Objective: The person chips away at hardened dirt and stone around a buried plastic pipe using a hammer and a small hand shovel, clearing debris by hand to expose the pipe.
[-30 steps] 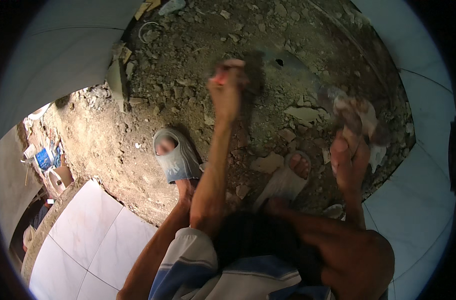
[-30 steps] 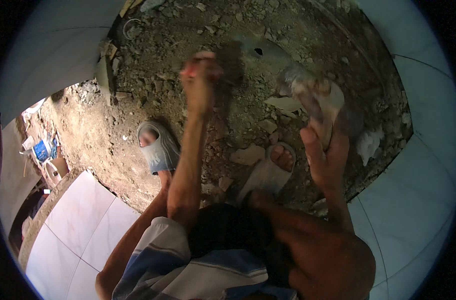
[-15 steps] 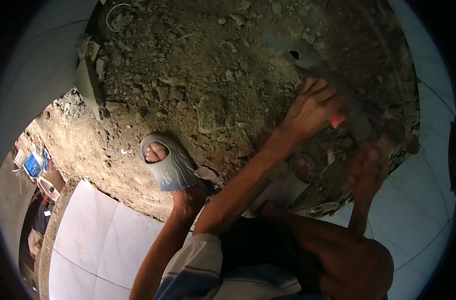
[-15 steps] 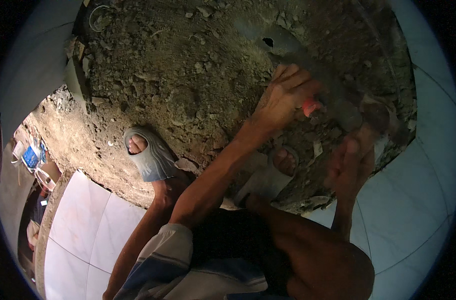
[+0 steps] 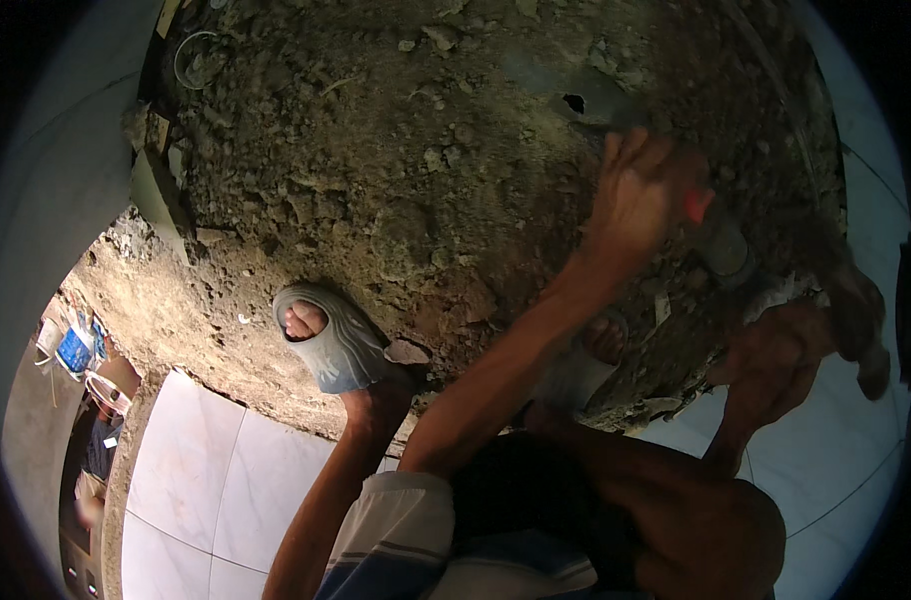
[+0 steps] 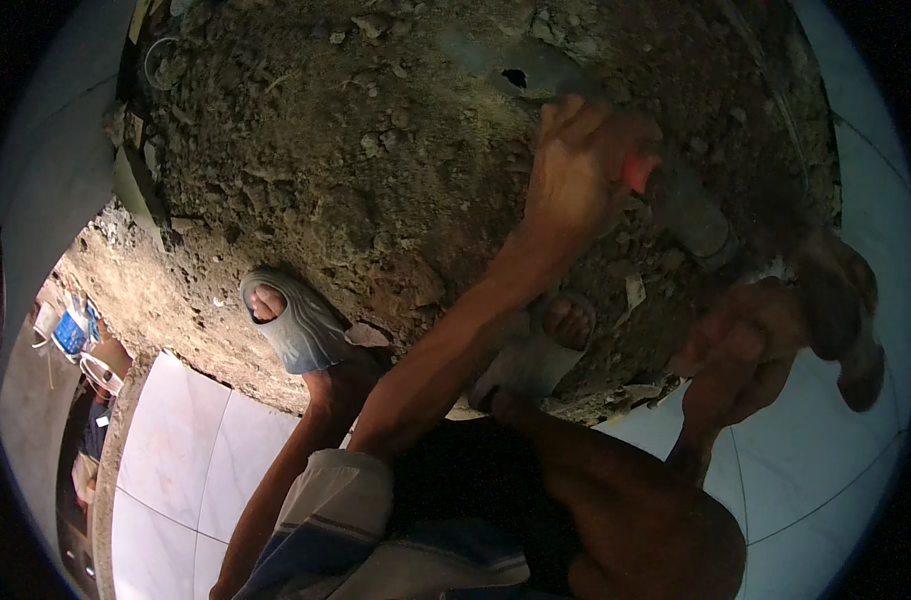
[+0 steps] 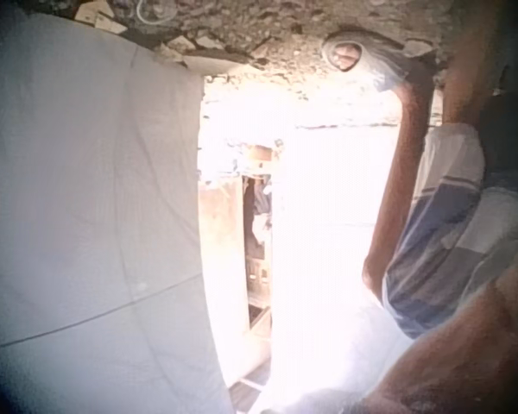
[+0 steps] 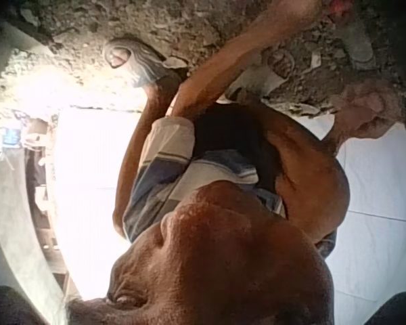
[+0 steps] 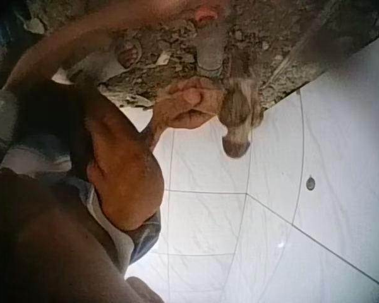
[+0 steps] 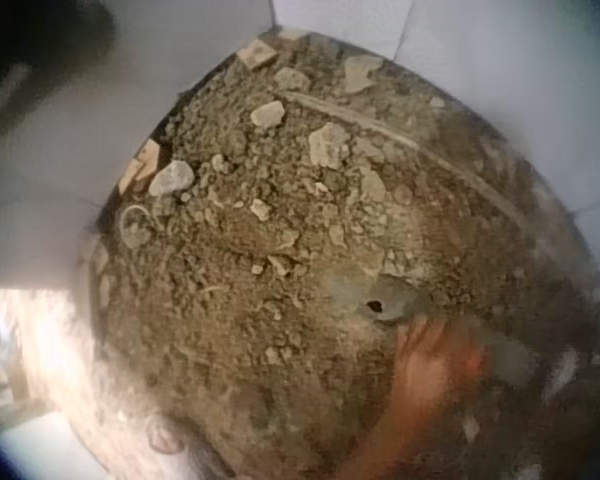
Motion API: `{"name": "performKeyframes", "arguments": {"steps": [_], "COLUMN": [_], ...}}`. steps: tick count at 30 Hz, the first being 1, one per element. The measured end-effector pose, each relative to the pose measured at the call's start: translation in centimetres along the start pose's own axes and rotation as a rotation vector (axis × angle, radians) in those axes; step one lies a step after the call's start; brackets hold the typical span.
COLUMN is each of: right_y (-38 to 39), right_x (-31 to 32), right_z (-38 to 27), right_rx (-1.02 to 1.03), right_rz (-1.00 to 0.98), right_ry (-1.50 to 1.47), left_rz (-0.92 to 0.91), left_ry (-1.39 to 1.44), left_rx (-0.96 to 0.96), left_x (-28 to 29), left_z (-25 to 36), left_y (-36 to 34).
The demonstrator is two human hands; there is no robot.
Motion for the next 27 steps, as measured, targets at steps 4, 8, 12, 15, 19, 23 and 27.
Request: {"name": "performKeyframes", "arguments": {"steps": [4, 8, 12, 15, 19, 23, 27], "right_y": [-0.9, -1.7, -0.3, -0.3, -0.2, 0.1, 0.8], "right_x": [-0.8, -4.8, -1.8, 0.3, -1.5, -5.0, -8.5], "right_z": [3.1, -3.7, -2.0, -1.0, 0.6, -0.5, -0.1], "right_rx": [-0.267, -0.506, -0.274, -0.242, -0.196, -0.086, -0.188], "right_rz": [0.081, -0.047, 0.074, 0.071, 0.005, -0.206, -0.367], "right_ry": [0.008, 0.045, -0.098, -0.147, 0.159, 0.533, 0.652], "left_rz": [-0.002, -0.048, -0.061, -0.156, -0.354, -0.372, -0.352], "left_ry": [-0.037, -0.108, -0.017, 0.046, 0.026, -0.130, -0.317], "left_rx": [0.057, 0.064, 0.109, 0.428, 0.537, 0.618, 0.496], "left_x": [-0.8, -0.5, 0.8, 2.4, 6.0, 7.5, 10.3], "left_z": [0.9, 0.8, 1.2, 3.0, 4.7, 2.6, -0.3], "left_y": [-0.5, 0.2, -1.9, 0.2, 2.8, 0.2, 0.4]}}
Point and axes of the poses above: each hand's wrist, its own y-axis away from the middle knuckle, its own x-axis out of the back of the hand, z = x × y, the point moved 1 cm from there along -y, towards the middle knuckle, and after that the axes turned 11 degrees about -x, right-handed, at the moved point
